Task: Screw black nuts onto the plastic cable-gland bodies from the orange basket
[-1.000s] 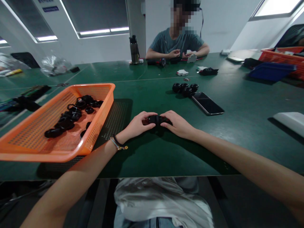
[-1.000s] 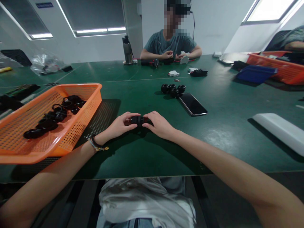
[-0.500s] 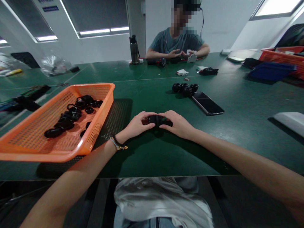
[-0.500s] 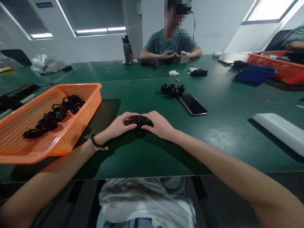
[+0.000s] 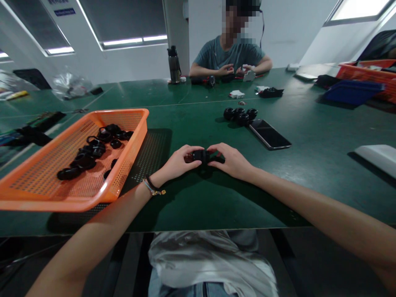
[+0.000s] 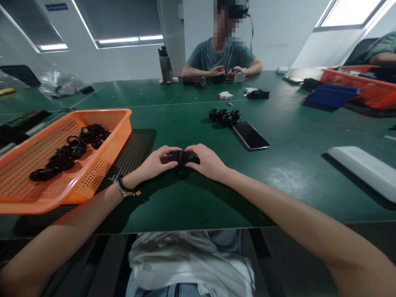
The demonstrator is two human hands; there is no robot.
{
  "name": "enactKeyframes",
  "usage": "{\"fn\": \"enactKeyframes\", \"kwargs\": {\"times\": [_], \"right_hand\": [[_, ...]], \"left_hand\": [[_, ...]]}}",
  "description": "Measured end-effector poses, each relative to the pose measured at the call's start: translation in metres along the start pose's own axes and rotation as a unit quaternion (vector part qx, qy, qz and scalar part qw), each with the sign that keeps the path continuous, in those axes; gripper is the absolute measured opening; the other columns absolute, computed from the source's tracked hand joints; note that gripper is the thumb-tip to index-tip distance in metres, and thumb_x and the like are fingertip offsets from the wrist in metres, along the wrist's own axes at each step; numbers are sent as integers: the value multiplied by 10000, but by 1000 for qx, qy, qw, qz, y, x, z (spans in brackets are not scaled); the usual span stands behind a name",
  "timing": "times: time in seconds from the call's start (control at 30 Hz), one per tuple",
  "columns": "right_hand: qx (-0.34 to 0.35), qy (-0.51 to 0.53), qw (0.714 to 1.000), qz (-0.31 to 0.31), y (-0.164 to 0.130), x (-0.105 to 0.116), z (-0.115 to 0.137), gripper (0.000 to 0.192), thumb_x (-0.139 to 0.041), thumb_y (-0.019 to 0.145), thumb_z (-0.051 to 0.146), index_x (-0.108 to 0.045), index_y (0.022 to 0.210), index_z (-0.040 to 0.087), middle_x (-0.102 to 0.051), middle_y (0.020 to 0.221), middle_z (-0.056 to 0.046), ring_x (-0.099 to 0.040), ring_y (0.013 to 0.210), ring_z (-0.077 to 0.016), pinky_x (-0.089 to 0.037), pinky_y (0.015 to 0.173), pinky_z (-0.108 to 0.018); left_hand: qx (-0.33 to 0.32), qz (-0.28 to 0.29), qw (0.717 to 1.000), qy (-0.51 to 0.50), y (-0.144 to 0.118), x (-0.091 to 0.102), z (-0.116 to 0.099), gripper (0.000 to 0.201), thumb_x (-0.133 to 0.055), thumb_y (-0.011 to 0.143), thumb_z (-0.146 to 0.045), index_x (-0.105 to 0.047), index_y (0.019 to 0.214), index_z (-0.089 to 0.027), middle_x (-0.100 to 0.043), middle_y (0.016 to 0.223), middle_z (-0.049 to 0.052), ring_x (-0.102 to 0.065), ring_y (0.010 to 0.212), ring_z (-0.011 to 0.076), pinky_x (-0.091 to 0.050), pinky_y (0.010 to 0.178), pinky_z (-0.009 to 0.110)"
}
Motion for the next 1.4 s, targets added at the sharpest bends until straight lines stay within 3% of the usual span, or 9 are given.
{"fn": "enactKeyframes", "kwargs": {"times": [1.4], "right_hand": [[-16, -8, 999, 36, 2, 2, 1, 232, -583, 782, 254, -596, 997, 170, -630, 956, -90, -593, 898, -233, -492, 767, -395]], "left_hand": [[-5, -1, 1000, 14, 0, -1, 1, 393, -611, 729, -236, -568, 1118, -201, -528, 979, 38, -565, 811, 123, -495, 750, 276]]}}
Point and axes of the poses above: each hand's wrist, its own y-axis towards the middle knuckle, its own x-axis out of the back of the hand, z = x × y, the point moved 1 cm from there along y, towards the middle knuckle
